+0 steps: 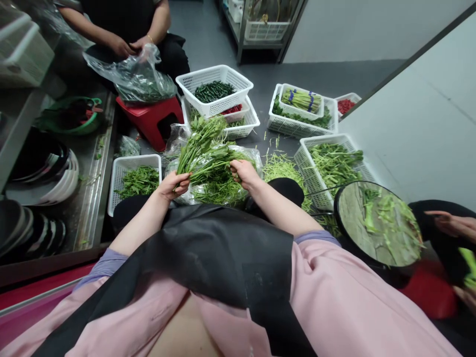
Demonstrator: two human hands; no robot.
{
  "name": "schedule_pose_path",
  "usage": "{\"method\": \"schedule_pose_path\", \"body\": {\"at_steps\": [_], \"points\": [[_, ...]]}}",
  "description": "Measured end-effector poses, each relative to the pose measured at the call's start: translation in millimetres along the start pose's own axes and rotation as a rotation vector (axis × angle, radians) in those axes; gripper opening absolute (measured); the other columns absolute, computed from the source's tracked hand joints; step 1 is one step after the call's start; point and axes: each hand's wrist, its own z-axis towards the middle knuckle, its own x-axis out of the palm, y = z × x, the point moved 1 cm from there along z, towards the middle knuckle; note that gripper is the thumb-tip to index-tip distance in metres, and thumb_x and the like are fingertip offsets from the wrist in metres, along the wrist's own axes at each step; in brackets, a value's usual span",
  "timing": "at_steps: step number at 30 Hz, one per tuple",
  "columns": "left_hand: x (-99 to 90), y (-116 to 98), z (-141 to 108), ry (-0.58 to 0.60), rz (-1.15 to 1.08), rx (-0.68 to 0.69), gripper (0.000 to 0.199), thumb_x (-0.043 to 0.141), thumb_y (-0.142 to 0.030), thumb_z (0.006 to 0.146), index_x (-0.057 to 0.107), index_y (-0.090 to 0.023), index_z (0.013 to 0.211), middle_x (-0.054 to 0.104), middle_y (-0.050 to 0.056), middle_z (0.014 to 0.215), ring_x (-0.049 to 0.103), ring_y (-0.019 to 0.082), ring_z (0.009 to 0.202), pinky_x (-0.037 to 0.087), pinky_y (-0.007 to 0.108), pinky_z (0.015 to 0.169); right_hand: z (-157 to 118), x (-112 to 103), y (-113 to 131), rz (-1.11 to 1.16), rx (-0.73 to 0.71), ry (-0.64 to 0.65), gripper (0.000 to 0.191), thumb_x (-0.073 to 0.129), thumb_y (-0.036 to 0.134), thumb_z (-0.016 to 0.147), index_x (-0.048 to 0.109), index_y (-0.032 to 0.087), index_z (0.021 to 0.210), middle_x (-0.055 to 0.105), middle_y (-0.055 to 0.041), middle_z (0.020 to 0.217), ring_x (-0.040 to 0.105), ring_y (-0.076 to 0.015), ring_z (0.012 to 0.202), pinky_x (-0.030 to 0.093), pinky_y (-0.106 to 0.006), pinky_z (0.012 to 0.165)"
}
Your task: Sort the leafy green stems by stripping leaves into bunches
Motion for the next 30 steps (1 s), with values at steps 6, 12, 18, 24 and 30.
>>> {"method": "schedule_pose_path", "body": {"at_steps": [6, 12, 18, 24, 30], "points": [[-2.0, -2, -3, -0.008, 0.055, -0.024, 0.044, 0.085, -0.037, 0.060, 0.055, -0.012, 0.080, 0.043, -0.009, 0.047, 0.030, 0.000, 0.029, 0.016, 0.014, 0.031, -11, -21, 10, -1.096, -0.512, 0.110, 0.027, 0.047, 0.028, 0.081, 0.070, 0.015, 0.088, 0.071, -0.0110, 0.088, 0.060, -0.0198, 0.075, 0.033, -0.028, 0.059], [-2.8, -1, -6, 0.008, 0.132, -0.075, 0.043, 0.085, -0.038, 0.060, 0.052, -0.013, 0.074, 0.043, -0.008, 0.048, 0.030, 0.000, 0.030, 0.015, 0.015, 0.031, -26, -43, 27, -1.017, -0.564, 0.464, 0.027, 0.049, 0.028, 0.078, 0.073, 0.016, 0.084, 0.071, -0.0070, 0.079, 0.058, -0.0156, 0.067, 0.034, -0.026, 0.059], [-8.3, 1, -4, 0.046, 0.146, -0.085, 0.043, 0.084, -0.038, 0.061, 0.052, -0.014, 0.075, 0.044, -0.008, 0.048, 0.030, 0.000, 0.030, 0.015, 0.014, 0.031, -28, -75, 40, -0.483, -0.379, 0.257, 0.041, 0.056, 0.042, 0.081, 0.071, 0.012, 0.105, 0.067, -0.0031, 0.076, 0.054, -0.0125, 0.062, 0.040, -0.026, 0.062], [-2.5, 2, 0, 0.022, 0.151, -0.105, 0.044, 0.086, -0.037, 0.059, 0.051, -0.014, 0.073, 0.045, -0.007, 0.047, 0.030, 0.000, 0.030, 0.015, 0.014, 0.031, -23, -20, 43, -0.758, -0.653, 0.220, 0.029, 0.058, 0.031, 0.085, 0.072, 0.017, 0.106, 0.066, -0.0098, 0.097, 0.059, -0.0177, 0.082, 0.044, -0.029, 0.072], [-3.7, 5, 1, 0.026, 0.160, -0.099, 0.044, 0.085, -0.039, 0.059, 0.051, -0.013, 0.072, 0.044, -0.007, 0.048, 0.030, 0.000, 0.031, 0.014, 0.015, 0.031, -4, 20, 40, -0.870, -0.688, 0.598, 0.020, 0.057, 0.023, 0.086, 0.072, 0.018, 0.098, 0.068, -0.0099, 0.099, 0.059, -0.0182, 0.088, 0.044, -0.030, 0.078]]}}
